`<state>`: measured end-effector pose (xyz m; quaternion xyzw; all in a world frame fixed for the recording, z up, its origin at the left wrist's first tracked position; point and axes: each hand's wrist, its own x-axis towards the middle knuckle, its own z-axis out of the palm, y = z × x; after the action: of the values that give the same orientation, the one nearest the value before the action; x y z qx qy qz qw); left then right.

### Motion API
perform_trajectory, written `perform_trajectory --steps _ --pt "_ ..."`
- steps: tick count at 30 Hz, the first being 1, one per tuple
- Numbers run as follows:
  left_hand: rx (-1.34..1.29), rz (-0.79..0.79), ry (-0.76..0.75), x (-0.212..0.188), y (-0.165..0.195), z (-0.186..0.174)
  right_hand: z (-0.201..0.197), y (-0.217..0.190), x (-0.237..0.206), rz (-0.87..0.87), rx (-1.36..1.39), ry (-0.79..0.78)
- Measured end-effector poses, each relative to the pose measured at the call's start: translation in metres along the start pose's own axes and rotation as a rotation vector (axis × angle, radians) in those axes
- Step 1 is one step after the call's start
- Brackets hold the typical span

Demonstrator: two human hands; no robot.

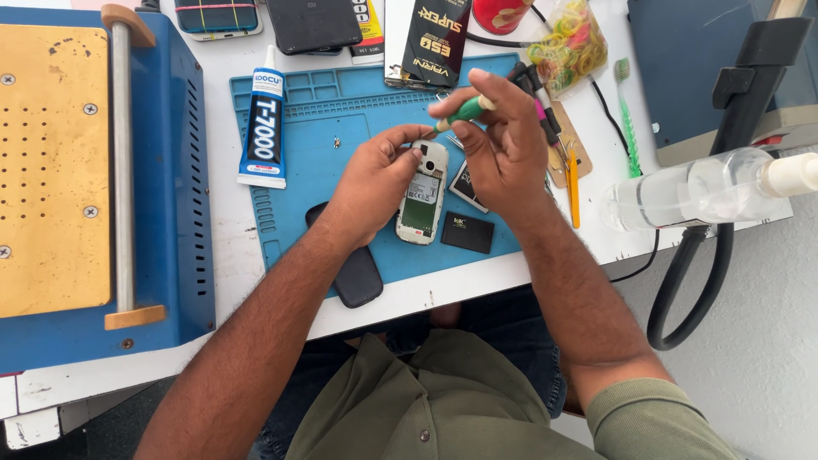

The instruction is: The person disassembles a white mobile phone, removes the battery, and uses a screwdriver to unscrew and remove several screws from the phone's internal frame. The person then reassembles the phone by inserting the battery and snapping the back cover into place.

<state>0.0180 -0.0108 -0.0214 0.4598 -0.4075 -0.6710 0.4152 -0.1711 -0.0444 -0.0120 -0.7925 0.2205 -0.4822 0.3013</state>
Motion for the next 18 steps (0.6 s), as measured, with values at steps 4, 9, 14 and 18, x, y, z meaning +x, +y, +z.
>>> perform_trajectory --steps 4,9,14,18 --pt "0.069 0.013 0.001 -0.001 -0.001 0.002 -0.005 -0.003 0.004 -0.026 -0.364 0.095" --pt "0.065 0.007 0.024 -0.001 0.0 0.001 -0.005 -0.011 0.009 0.116 -0.005 0.055" --pt "0.071 0.0 -0.017 -0.002 0.0 0.004 -0.003 -0.011 0.006 0.086 -0.086 0.12" --pt "0.137 0.019 -0.036 -0.002 0.003 0.003 -0.002 -0.007 0.004 0.031 -0.418 0.172"
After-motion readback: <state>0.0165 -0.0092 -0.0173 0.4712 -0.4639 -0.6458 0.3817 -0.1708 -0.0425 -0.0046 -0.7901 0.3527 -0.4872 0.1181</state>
